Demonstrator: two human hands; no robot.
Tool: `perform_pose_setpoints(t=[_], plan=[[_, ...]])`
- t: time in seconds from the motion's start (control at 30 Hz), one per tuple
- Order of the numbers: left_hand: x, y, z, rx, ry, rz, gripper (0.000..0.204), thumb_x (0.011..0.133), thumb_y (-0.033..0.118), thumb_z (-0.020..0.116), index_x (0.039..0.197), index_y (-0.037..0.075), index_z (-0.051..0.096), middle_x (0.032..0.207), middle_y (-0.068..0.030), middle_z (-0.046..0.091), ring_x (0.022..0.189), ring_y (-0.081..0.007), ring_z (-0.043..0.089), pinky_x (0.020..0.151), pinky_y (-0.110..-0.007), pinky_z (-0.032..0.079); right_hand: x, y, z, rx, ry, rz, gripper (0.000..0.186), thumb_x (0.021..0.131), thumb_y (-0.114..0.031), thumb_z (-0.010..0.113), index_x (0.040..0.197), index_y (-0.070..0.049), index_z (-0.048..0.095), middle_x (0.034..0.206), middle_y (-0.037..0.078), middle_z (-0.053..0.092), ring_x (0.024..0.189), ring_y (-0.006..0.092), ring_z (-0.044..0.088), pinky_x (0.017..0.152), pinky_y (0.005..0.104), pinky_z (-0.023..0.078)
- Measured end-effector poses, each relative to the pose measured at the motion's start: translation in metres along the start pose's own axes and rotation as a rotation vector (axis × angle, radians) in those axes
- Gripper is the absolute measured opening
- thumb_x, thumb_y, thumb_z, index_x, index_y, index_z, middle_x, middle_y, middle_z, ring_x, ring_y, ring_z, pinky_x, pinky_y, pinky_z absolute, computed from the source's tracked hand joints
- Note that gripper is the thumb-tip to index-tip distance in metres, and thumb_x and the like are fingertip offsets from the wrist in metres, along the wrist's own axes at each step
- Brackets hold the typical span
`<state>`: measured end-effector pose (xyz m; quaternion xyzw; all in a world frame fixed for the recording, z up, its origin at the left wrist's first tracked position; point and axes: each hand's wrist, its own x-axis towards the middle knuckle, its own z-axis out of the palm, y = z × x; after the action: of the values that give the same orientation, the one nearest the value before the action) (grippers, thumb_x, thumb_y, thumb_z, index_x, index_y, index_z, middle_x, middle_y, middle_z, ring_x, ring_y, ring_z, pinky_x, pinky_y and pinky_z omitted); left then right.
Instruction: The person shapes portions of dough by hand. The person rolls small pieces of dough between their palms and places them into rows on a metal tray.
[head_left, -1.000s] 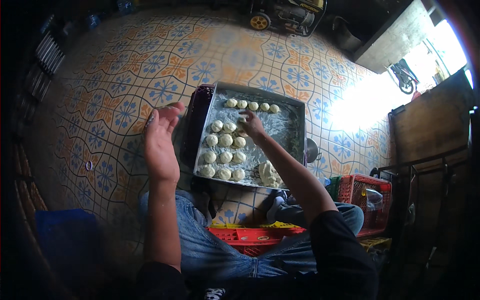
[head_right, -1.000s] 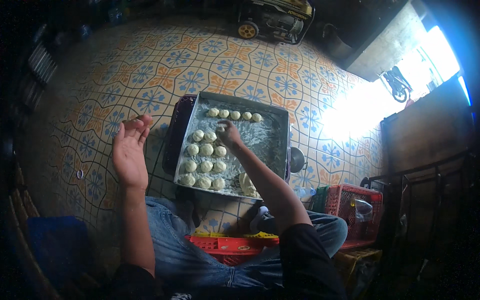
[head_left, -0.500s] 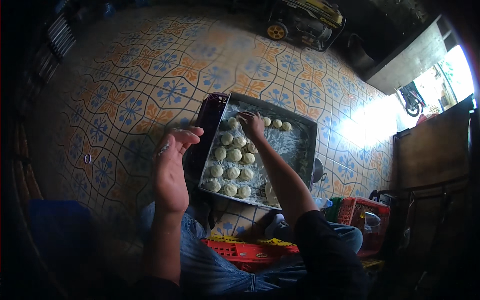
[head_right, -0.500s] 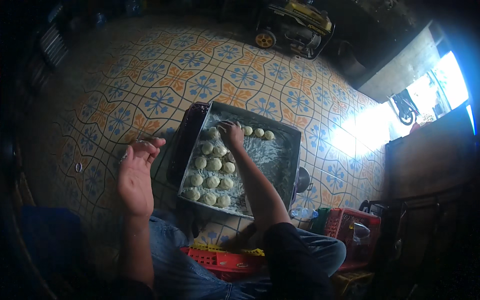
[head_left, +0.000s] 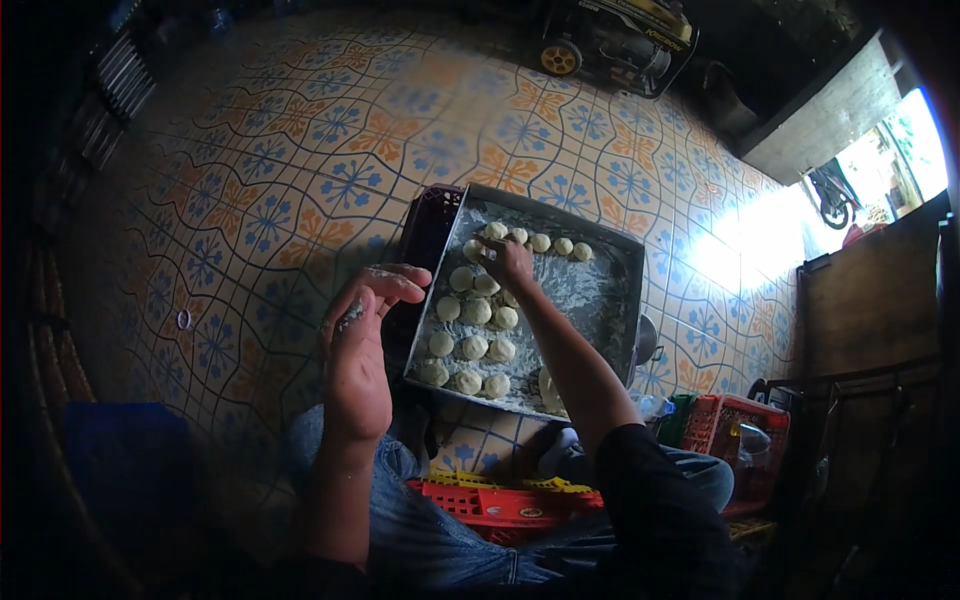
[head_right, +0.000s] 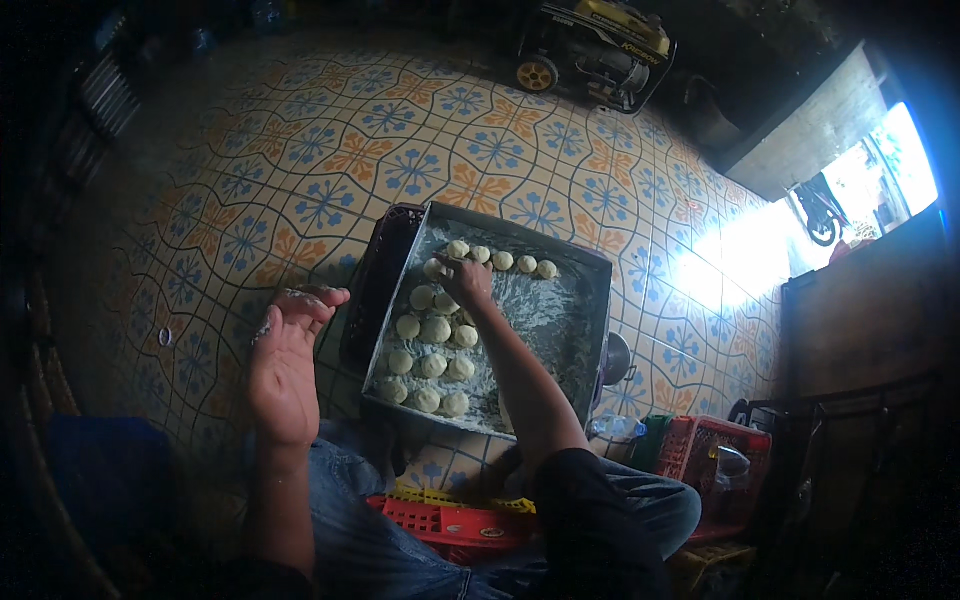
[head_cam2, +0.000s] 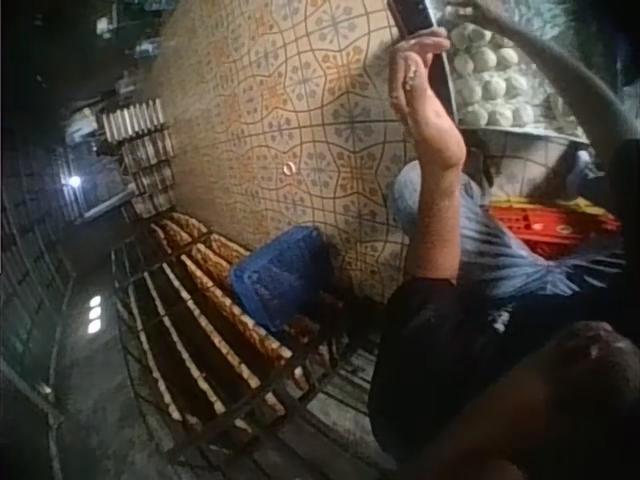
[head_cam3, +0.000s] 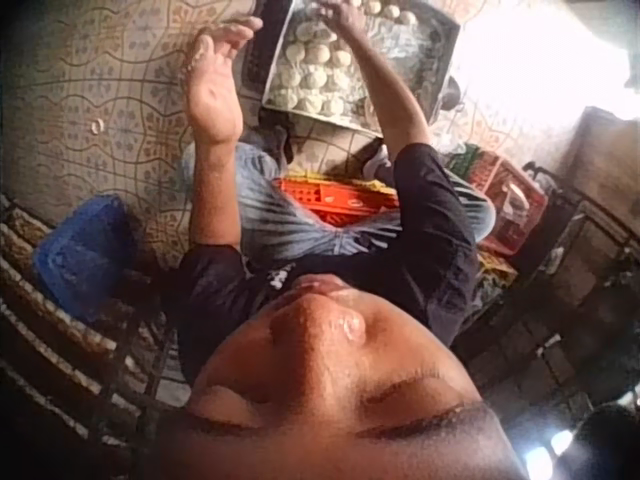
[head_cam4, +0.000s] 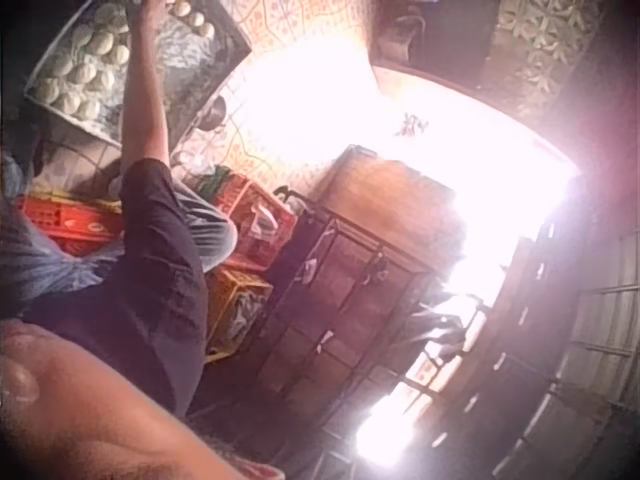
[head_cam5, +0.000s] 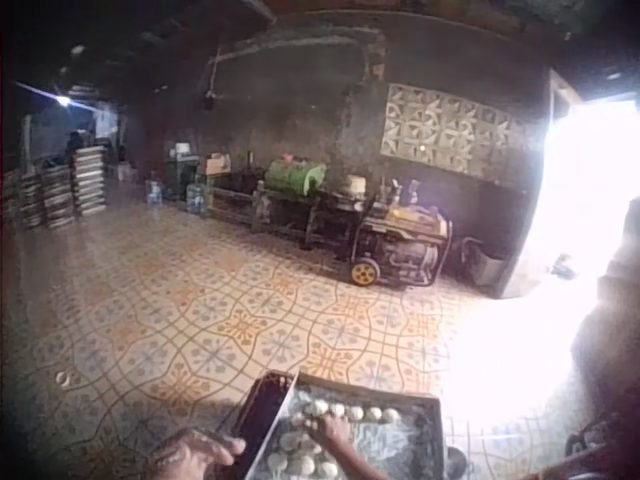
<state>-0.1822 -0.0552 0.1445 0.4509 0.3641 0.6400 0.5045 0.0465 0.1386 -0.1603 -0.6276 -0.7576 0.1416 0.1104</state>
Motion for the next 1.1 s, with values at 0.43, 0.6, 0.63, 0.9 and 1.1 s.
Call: perform_pose_setpoints(t=[0.43, 0.6, 0.63, 0.9, 1.1], plan=[[0.0, -0.002, 0.001, 0.033, -0.038, 0.032, 0.036, 0.103, 0.023, 0.04, 0.1, -0.003, 0.064, 0.108, -0.0161, 0.066, 0.113, -0.0242, 0.06, 0.106, -0.04, 0.04, 0.044, 0.029, -0.01, -0.186, -0.007, -0.11, 0.063, 0.085, -0.037, 0.076, 0.144, -0.037, 0.055, 0.15, 0.0, 0.055, 0.144, 0.0414, 0.038, 0.107, 0.0681, 0.036], [0.001, -0.001, 0.001, 0.036, -0.029, 0.004, 0.037, 0.103, 0.025, 0.041, 0.1, -0.003, 0.065, 0.108, -0.0158, 0.066, 0.11, -0.0232, 0.06, 0.105, -0.039, 0.04, 0.051, 0.044, 0.009, -0.333, 0.018, -0.204, 0.049, 0.087, -0.036, 0.073, 0.134, -0.033, 0.063, 0.134, 0.007, 0.064, 0.142, 0.0372, 0.041, 0.104, 0.0671, 0.035], [0.003, -0.004, 0.003, 0.022, -0.043, 0.012, 0.037, 0.103, 0.026, 0.041, 0.1, -0.003, 0.065, 0.108, -0.0157, 0.067, 0.11, -0.0229, 0.06, 0.105, -0.039, 0.04, 0.05, 0.054, 0.013, -0.332, 0.111, -0.221, 0.044, 0.087, -0.033, 0.072, 0.13, -0.031, 0.066, 0.128, 0.008, 0.067, 0.141, 0.0369, 0.041, 0.103, 0.0663, 0.035], [0.0, -0.004, -0.005, 0.073, -0.004, -0.028, 0.035, 0.103, 0.027, 0.044, 0.099, -0.001, 0.065, 0.107, -0.0135, 0.067, 0.11, -0.0221, 0.061, 0.106, -0.038, 0.039, 0.027, 0.012, -0.005, -0.11, 0.208, -0.027, 0.033, 0.084, -0.026, 0.072, 0.117, -0.024, 0.073, 0.117, 0.007, 0.071, 0.134, 0.0367, 0.048, 0.1, 0.0679, 0.037], [0.002, -0.005, 0.008, 0.041, -0.057, -0.033, 0.037, 0.105, 0.029, 0.038, 0.1, 0.002, 0.063, 0.106, -0.0127, 0.066, 0.115, -0.0252, 0.061, 0.106, -0.041, 0.039, 0.052, 0.041, -0.028, 0.08, 0.282, 0.085, 0.033, 0.083, -0.026, 0.077, 0.115, -0.023, 0.073, 0.123, 0.007, 0.07, 0.131, 0.0355, 0.053, 0.099, 0.0493, 0.048]])
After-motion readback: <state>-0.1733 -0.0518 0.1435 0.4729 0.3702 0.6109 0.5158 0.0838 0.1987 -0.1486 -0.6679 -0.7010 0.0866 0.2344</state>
